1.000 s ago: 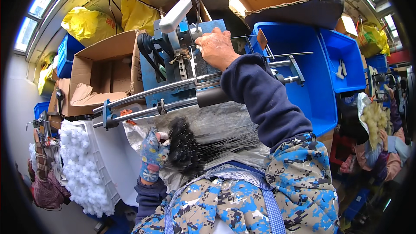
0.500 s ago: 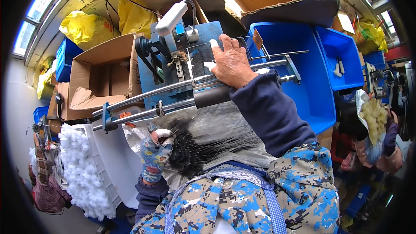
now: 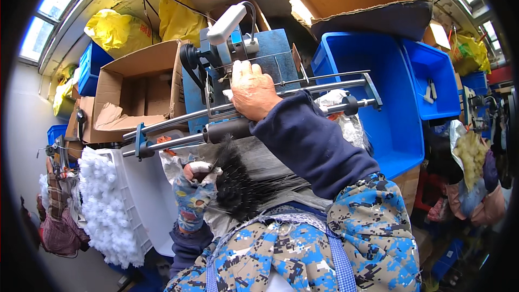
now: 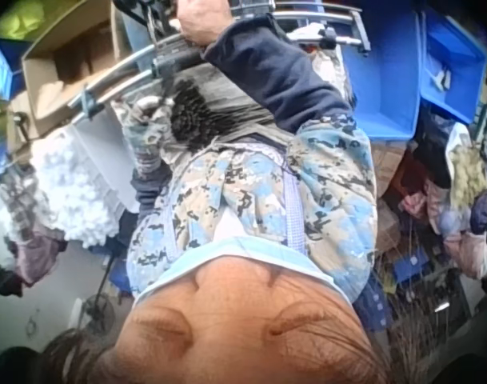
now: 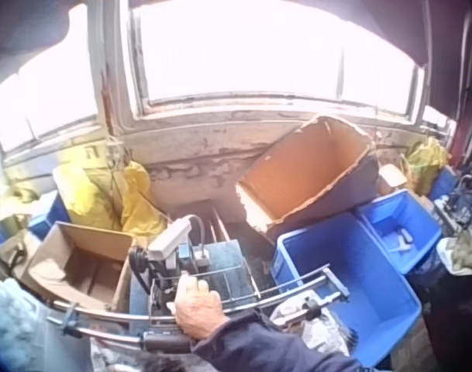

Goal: The person operates a manual machine in a workshop, repeatedly pulling a lever with their right hand while holding a bundle of dark fibers with their left hand. The person wears gloves and a camouflage jacket while working at the blue machine.

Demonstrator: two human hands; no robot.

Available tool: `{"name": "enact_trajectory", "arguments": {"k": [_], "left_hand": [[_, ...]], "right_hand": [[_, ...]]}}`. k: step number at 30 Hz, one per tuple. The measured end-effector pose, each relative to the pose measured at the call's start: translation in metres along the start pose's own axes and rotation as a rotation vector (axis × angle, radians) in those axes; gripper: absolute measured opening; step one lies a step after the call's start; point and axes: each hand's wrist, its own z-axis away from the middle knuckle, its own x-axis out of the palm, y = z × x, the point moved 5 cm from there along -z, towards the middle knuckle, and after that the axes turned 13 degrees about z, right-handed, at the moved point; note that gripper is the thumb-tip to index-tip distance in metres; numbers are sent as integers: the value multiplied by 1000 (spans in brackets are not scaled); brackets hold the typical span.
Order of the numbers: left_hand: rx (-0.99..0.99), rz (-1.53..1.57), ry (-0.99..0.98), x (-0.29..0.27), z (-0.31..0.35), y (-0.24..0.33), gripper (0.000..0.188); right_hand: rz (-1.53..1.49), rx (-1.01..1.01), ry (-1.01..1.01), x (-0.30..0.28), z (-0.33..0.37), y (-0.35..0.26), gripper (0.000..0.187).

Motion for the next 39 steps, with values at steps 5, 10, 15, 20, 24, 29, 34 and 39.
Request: {"name": "enact_trajectory", "arguments": {"k": [5, 10, 15, 20, 24, 29, 34, 39], "left_hand": [[40, -19, 14, -10, 4, 2, 21], [-6, 132, 5, -8, 0, -5, 22], [20, 209, -54, 2, 2, 1, 23], [12, 246, -72, 7, 2, 9, 17], [27, 237, -74, 8, 4, 11, 19], [-58, 218, -69, -9, 9, 10, 17], [32, 146, -212, 30, 7, 19, 20], [60, 192, -260, 34, 11, 29, 15]], "right_hand": [[53, -73, -64, -2, 7, 25, 61], [128, -19, -193, -26, 19, 74, 44], [171, -42, 123, -59, 9, 101, 34], [369, -70, -195, -31, -1, 107, 18], [388, -103, -175, -43, 5, 109, 13], [58, -277, -105, -109, 74, 75, 7], [-575, -363, -21, -90, 108, 4, 32], [-1831, -12, -251, -88, 90, -23, 13]]}}
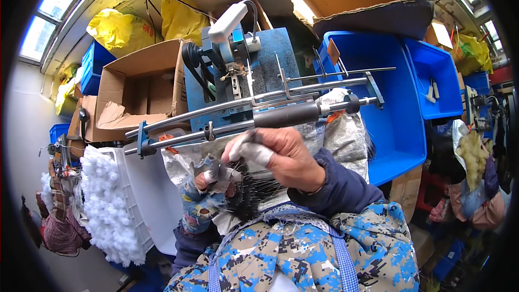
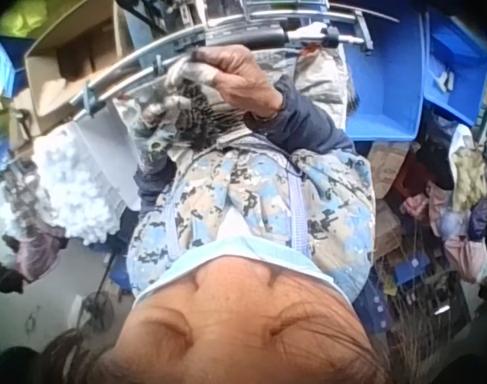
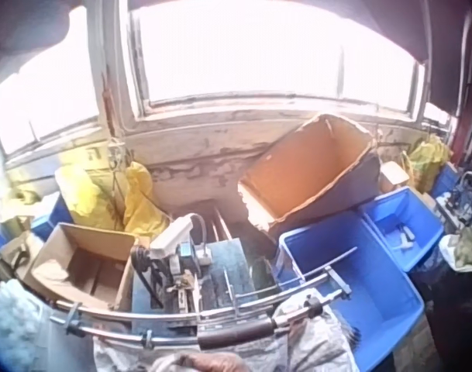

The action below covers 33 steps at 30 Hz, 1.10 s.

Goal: The person operates a manual machine in a workshop, repeatedly pulling a lever with their right hand while holding a bundle of dark fibers with their left hand. The person wears gloves and a camouflage jacket while working at the blue machine.

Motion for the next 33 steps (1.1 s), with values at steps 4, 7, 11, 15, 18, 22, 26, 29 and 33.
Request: {"name": "enact_trajectory", "arguments": {"k": [4, 7, 11, 15, 18, 22, 26, 29, 33], "left_hand": [[-52, -26, 42, -30, 8, -18, 12], [-177, 35, 164, -36, 8, -25, 15], [-229, 77, 168, -28, 3, -28, 15], [-182, 59, 134, -24, 1, -20, 14], [-200, 4, 214, -36, 5, -25, 13], [-167, 58, 180, -35, 2, -32, 14], [-230, 68, 149, -29, -1, -36, 16], [-237, 73, 158, -31, 0, -38, 16], [-248, 72, 169, -34, 1, -40, 15]], "right_hand": [[-114, -251, 250, -67, -10, -54, 18], [536, -230, 304, -99, -20, -78, 16], [1717, -254, 230, -103, -74, -16, 15], [2045, -80, 205, -115, -106, 23, 11], [2011, -58, 174, -115, -111, 37, 13], [2079, 6, 114, -110, -113, 45, 14], [2095, -10, 172, -111, -109, 46, 12], [2068, -12, 152, -110, -109, 44, 12], [2048, -34, 137, -111, -110, 45, 13]]}}
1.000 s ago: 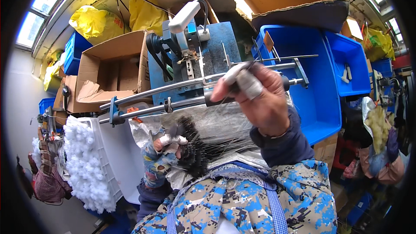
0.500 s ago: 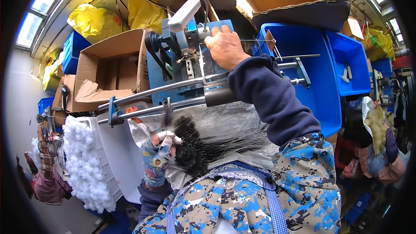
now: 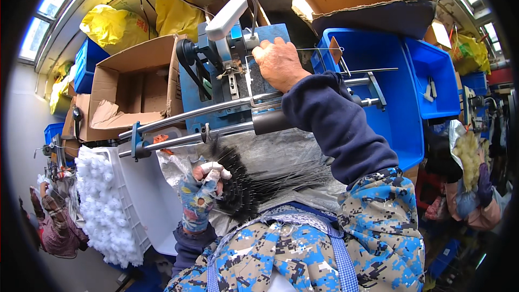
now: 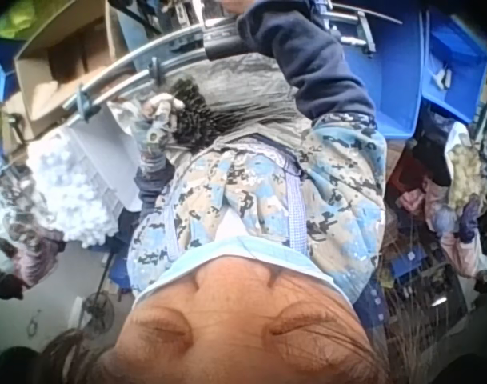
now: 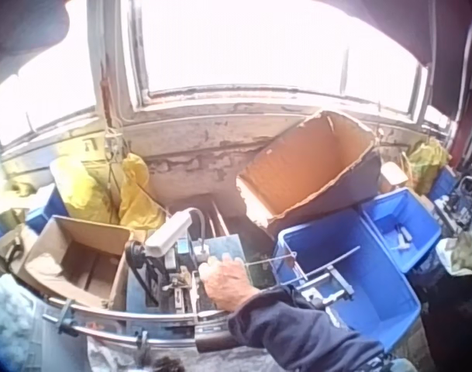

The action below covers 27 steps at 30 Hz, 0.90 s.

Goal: The person operates a manual machine in a workshop, repeatedly pulling a lever with their right hand while holding a bundle of dark fibers with their left hand. The person wears gloves and a camouflage jacket while working at the blue machine.

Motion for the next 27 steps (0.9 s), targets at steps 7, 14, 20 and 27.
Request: {"name": "enact_trajectory", "arguments": {"k": [7, 14, 20, 27], "left_hand": [[-15, -31, -21, 5, -1, 1, 15], [-21, -54, 4, 6, -1, 3, 14], [-10, -41, 8, 9, 0, 6, 13], [-1, 18, 23, 5, -3, 3, 13]], "right_hand": [[-37, -15, -20, 0, 0, 2, 14], [-254, 29, -18, 12, -7, 6, 16], [-56, 109, -37, 7, 2, 14, 19], [-58, 96, 23, -10, 49, 19, 46]]}}
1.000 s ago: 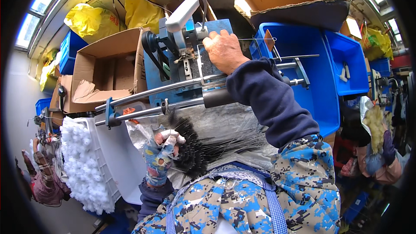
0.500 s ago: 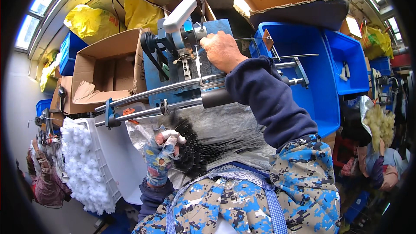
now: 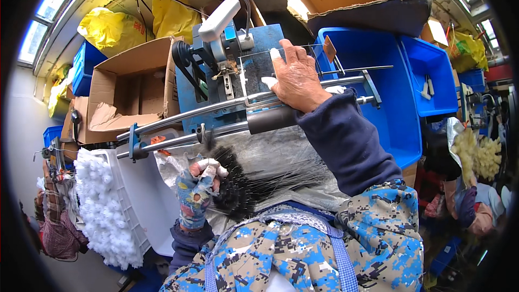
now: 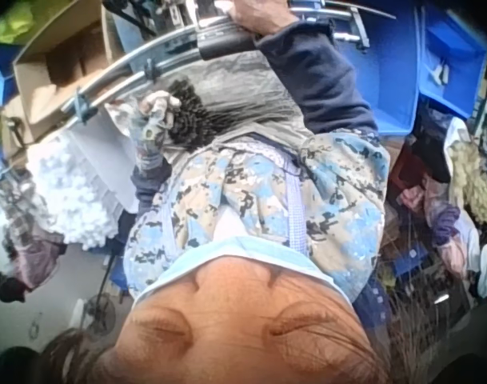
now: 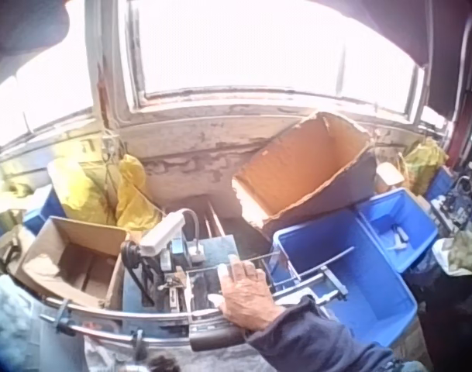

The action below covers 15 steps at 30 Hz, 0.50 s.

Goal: The person operates a manual machine in a workshop, repeatedly pulling a lever with their right hand while holding a bundle of dark fibers with their left hand. The person wears gloves and a camouflage jacket while working at the blue machine.

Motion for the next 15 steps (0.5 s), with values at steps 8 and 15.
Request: {"name": "enact_trajectory", "arguments": {"k": [8, 15], "left_hand": [[-19, -5, -44, 11, 1, 1, 14], [2, -46, -43, 15, 5, 10, 15]], "right_hand": [[-79, 33, -103, 1, -8, -24, 56], [-196, 4, -60, 6, -24, -76, 64]]}}
